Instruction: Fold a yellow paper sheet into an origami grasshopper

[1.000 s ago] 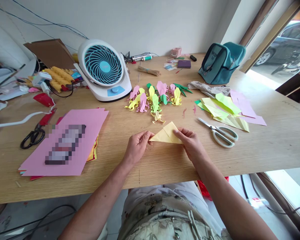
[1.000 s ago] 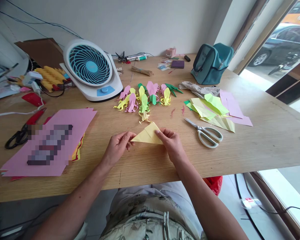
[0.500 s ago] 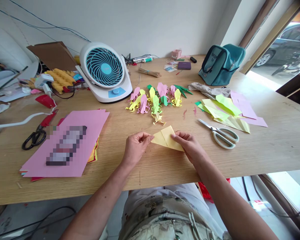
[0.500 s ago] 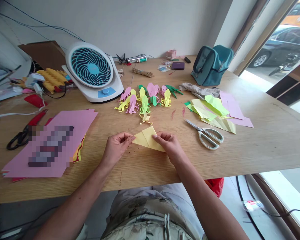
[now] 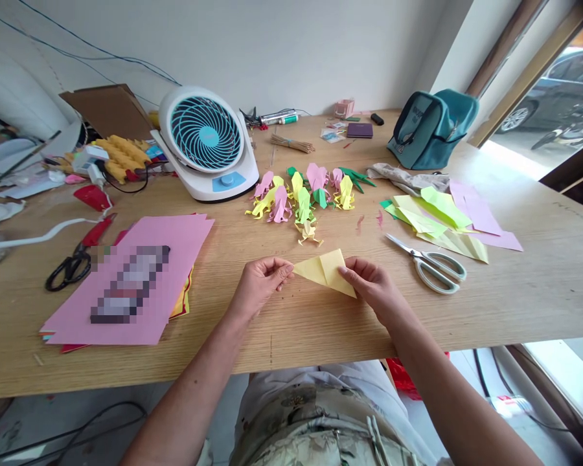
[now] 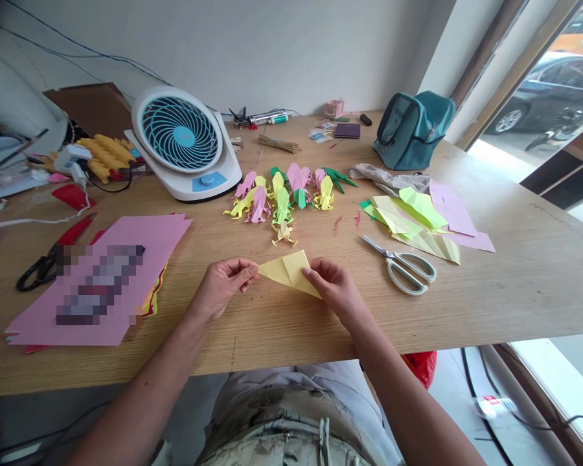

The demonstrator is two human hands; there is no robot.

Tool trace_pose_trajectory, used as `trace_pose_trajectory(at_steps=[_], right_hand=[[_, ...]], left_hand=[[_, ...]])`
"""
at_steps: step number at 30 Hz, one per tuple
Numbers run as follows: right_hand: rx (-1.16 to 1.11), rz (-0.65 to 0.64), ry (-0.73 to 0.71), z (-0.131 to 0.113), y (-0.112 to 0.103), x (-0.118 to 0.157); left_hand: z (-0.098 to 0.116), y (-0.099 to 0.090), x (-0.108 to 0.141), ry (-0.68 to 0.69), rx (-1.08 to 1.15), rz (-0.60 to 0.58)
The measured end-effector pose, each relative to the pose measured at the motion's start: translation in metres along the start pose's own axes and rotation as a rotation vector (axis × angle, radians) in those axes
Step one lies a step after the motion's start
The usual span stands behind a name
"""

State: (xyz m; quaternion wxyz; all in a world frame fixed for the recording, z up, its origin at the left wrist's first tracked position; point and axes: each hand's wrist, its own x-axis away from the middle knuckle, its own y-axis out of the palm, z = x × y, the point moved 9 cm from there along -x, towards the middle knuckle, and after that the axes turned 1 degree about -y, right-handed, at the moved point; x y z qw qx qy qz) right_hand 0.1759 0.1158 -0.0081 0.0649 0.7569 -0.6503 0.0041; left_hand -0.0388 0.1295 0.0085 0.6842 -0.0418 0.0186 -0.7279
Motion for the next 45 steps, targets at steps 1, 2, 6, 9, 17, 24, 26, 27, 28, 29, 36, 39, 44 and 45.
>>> trace_pose_trajectory(at_steps=[1,2,6,9,17,24,26,27,28,29,36,39,44,45], right_hand=[[0.066,0.024,-0.073,-0.007,-0.004,0.002],[0.144,0.061,-0.161,-0.017,-0.008,0.004],[0.532,0.086,-0.477,-0.058,-0.009,0.020],[0.705,-0.081,-0.527,-0.067,0.004,0.022],[0.793,-0.401,-0.400,-0.043,0.020,0.015],[0.836,-0.689,-0.447,-0.042,0.043,0.014],[0.834,-0.751,-0.438,-0.041,0.049,0.014],[0.851,-0.770,-0.434,-0.040,0.052,0.014],[0.878,-0.782,-0.435,-0.039,0.054,0.014],[0.907,-0.790,-0.437,-0.037,0.055,0.015],[0.874,-0.834,-0.450,-0.034,0.059,0.023],[0.861,-0.836,-0.451,-0.033,0.057,0.024],[0.853,-0.843,-0.416,-0.035,0.053,0.025],[0.859,-0.848,-0.404,-0.035,0.052,0.026]], left_hand=[[-0.001,0.000,0.000,-0.010,-0.014,-0.010],[-0.002,0.001,0.000,-0.019,-0.037,-0.026],[-0.004,0.006,0.000,-0.018,-0.180,-0.103],[-0.002,0.011,0.002,-0.003,-0.266,-0.153],[-0.001,0.016,0.009,-0.023,-0.525,-0.176],[-0.014,0.016,0.011,-0.131,-0.581,-0.231],[-0.016,0.015,0.010,-0.136,-0.583,-0.234],[-0.017,0.015,0.010,-0.129,-0.594,-0.237],[-0.016,0.015,0.009,-0.120,-0.610,-0.238],[-0.016,0.015,0.009,-0.110,-0.630,-0.240],[0.031,0.030,0.020,0.331,-0.761,-0.179],[0.047,0.056,0.039,0.591,-0.635,-0.413],[0.029,0.076,0.047,0.516,-0.649,-0.680],[0.026,0.078,0.047,0.515,-0.684,-0.698]])
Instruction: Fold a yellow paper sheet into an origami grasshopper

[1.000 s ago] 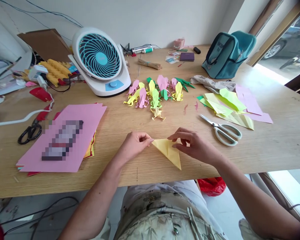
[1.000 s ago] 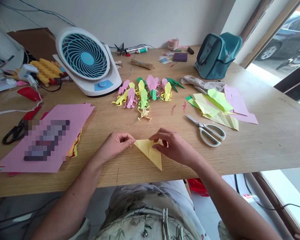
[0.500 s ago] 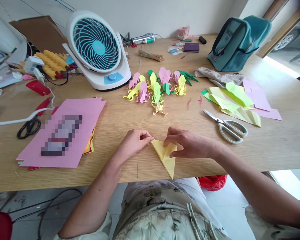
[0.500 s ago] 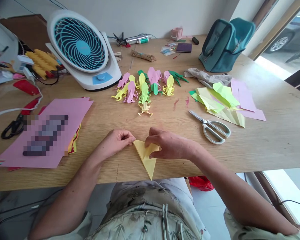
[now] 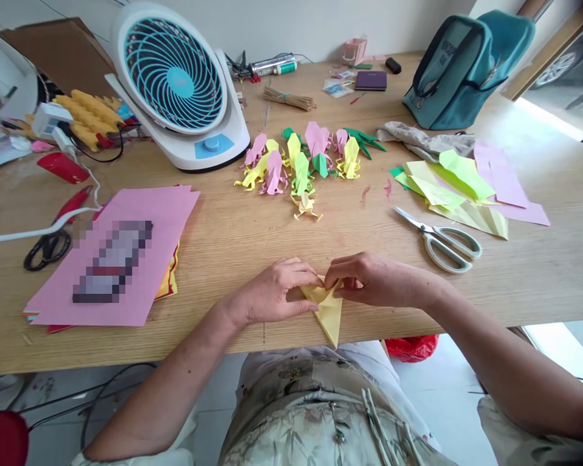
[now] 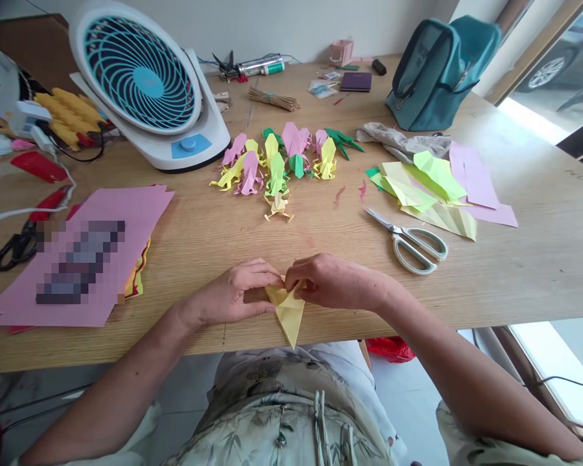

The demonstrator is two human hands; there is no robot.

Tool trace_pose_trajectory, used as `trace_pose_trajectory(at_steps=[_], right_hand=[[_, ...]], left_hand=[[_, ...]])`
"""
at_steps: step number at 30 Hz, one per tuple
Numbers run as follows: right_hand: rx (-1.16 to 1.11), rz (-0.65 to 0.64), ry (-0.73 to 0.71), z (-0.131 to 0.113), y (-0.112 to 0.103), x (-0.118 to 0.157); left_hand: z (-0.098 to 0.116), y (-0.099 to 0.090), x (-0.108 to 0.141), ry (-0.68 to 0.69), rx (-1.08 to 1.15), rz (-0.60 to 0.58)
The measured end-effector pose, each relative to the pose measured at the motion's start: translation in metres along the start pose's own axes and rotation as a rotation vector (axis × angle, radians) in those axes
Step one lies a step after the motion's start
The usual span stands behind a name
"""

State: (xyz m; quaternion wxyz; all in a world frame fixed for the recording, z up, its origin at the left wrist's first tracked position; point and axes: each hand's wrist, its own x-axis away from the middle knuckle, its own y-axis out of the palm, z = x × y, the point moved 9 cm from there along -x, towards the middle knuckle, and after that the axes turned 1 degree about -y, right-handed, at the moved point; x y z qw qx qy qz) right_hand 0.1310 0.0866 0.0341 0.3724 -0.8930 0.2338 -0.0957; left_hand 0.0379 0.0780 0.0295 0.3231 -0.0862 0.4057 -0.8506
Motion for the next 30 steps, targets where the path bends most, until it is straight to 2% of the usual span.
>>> trace_pose_trajectory(at_steps=[6,11,16,20,23,26,30], right_hand=[[-0.024,-0.055,0.075,0.006,0.001,0.006],[-0.086,-0.079,0.119,0.009,0.004,0.014],[0.004,-0.055,0.187,0.009,0.010,0.021],[0.098,-0.059,0.278,0.012,0.010,0.015],[0.174,-0.161,0.310,0.017,0.009,0.003],[0.191,-0.282,0.248,0.018,0.008,-0.011],[0.170,-0.398,0.267,0.023,0.007,-0.015]], left_hand=[[-0.001,0.008,-0.007,0.000,-0.163,-0.079],[-0.001,0.009,-0.012,0.011,-0.224,-0.080],[0.000,0.010,-0.016,0.009,-0.242,-0.106],[-0.001,0.011,-0.019,-0.014,-0.266,-0.133],[-0.002,0.013,-0.021,-0.016,-0.281,-0.144],[-0.004,0.013,-0.023,-0.020,-0.266,-0.143],[-0.005,0.014,-0.026,-0.047,-0.249,-0.159]])
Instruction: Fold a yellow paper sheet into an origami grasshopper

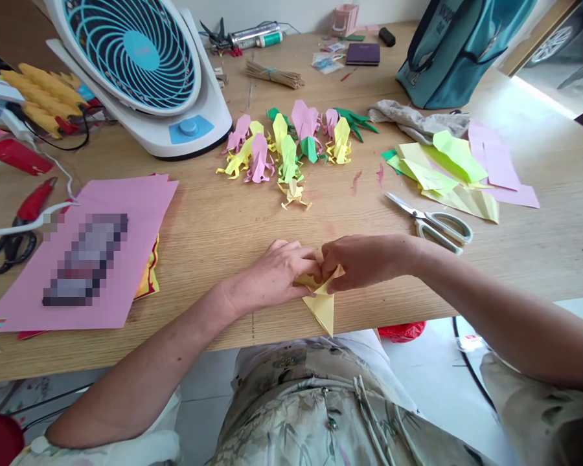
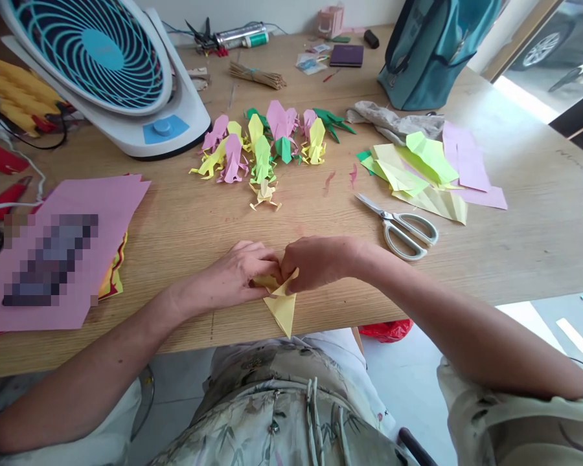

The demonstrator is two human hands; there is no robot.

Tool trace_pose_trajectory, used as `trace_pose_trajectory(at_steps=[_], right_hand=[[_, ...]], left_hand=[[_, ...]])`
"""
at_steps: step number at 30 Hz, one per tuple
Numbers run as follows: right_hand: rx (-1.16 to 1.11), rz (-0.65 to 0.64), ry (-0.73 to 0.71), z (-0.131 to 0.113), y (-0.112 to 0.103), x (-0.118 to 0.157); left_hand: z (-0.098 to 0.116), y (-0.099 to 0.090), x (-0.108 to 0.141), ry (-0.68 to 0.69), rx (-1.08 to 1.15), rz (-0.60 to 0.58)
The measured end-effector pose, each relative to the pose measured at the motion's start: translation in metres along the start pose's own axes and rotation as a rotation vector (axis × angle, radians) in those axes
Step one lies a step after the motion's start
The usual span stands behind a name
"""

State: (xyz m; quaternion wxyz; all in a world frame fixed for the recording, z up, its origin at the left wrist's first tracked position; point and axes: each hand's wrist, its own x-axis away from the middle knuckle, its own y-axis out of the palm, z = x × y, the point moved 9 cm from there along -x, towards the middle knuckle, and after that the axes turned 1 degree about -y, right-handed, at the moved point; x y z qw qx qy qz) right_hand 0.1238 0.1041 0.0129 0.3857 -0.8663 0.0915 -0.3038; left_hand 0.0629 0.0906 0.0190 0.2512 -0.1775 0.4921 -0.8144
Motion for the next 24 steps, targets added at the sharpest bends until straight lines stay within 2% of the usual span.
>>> trace_pose_trajectory(at_steps=[4,8,11,16,24], right_hand=[[0.055,-0.058,0.030,0.000,0.000,0.002],[0.097,-0.073,0.129,0.010,-0.008,0.007],[0.054,-0.036,0.112,0.009,-0.014,0.011],[0.028,0.102,0.018,-0.002,-0.015,0.011],[0.023,0.150,0.131,0.022,-0.006,0.025]], left_hand=[[0.000,0.000,-0.003,-0.045,-0.023,-0.037],[0.000,0.000,-0.003,-0.060,-0.031,-0.049],[-0.001,0.001,-0.003,-0.055,-0.017,-0.045],[-0.002,0.000,-0.003,-0.037,-0.017,-0.014],[-0.003,0.001,-0.002,-0.047,-0.055,-0.008]])
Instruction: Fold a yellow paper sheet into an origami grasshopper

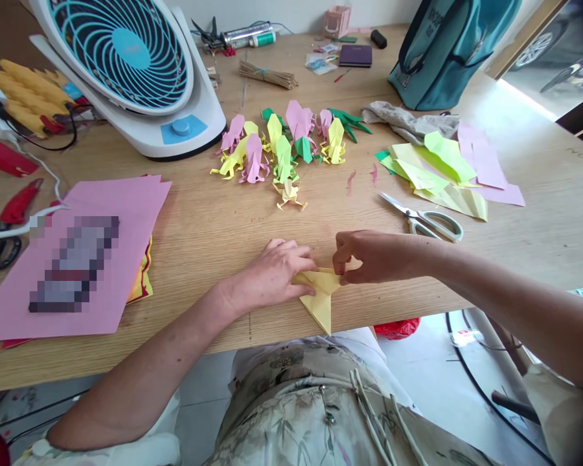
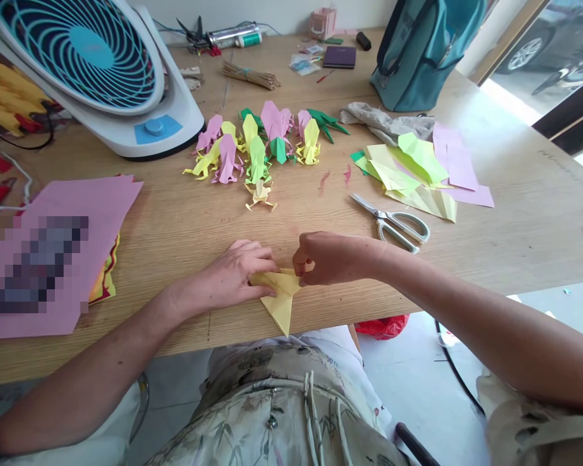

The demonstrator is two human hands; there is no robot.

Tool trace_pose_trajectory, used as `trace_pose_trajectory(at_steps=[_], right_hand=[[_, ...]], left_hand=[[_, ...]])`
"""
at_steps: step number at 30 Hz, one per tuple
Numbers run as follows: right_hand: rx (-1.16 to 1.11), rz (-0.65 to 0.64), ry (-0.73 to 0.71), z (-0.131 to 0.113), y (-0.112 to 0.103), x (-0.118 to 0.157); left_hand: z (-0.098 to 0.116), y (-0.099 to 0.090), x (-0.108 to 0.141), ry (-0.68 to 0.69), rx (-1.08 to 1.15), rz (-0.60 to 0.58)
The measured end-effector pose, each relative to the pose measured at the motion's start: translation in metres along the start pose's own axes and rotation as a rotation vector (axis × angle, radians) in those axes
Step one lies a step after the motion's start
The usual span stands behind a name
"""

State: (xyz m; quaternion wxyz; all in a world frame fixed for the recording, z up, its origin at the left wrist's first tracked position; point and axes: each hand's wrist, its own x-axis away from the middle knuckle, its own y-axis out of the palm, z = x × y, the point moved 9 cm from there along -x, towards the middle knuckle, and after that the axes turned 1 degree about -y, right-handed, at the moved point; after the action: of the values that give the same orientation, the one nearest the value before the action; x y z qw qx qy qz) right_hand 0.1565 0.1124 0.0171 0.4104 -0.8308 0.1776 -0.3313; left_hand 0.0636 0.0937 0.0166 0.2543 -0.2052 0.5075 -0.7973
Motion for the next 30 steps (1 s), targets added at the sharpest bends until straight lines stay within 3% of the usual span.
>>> trace_pose_trajectory(at_steps=[5,17,30], right_hand=[[-0.096,0.057,0.042,0.008,0.002,0.008],[-0.131,0.355,0.134,0.009,0.010,0.023],[-0.239,0.472,0.027,-0.010,0.011,0.021]], left_hand=[[0.000,-0.002,0.002,-0.034,0.024,0.014],[0.001,-0.007,0.008,-0.057,0.026,0.180],[0.005,-0.005,0.011,-0.024,-0.071,0.159]])
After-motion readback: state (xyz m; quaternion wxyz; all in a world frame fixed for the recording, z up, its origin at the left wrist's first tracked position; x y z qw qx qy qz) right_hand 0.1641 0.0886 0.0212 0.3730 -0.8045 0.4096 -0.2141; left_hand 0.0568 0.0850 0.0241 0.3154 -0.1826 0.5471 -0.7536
